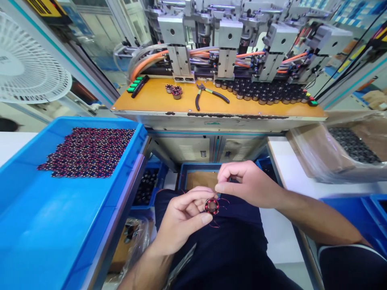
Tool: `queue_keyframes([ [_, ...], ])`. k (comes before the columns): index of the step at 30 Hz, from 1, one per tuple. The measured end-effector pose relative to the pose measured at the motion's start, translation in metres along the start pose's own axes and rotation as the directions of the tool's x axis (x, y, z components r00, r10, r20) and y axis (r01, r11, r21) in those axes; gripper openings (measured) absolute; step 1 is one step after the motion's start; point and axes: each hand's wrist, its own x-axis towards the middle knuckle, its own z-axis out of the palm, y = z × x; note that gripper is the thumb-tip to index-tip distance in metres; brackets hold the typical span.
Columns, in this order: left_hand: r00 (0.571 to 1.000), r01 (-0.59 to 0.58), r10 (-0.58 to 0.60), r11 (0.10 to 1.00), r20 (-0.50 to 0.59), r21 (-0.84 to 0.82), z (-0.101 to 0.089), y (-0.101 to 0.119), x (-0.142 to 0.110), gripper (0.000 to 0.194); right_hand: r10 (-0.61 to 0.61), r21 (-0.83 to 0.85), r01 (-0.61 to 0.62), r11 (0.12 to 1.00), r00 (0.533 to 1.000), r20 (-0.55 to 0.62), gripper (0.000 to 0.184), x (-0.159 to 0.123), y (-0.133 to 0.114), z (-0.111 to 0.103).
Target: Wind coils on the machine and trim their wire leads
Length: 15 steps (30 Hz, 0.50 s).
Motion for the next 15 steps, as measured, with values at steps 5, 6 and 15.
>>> queue_keyframes([
  [5,0.995,-0.096,0.095,0.989,0.007,0.109,0.002,0.002,0.001,0.026,0.164,0.099,-0.166,0.981,0.986,0.027,0.022,-0.015,-0.006,-0.001],
  [6,0.994,-0.107,0.106,0.984,0.016,0.143,0.002,0.002,0.001,0.025,0.168,0.098,-0.173,0.980,0.984,0.053,0.021,-0.016,-0.007,-0.001],
  [15,0.998,-0.057,0.056,0.997,0.029,0.048,0.003,-0.002,0.001,0.028,0.032,-0.080,-0.023,0.997,0.993,0.115,0.012,-0.019,-0.012,0.001],
])
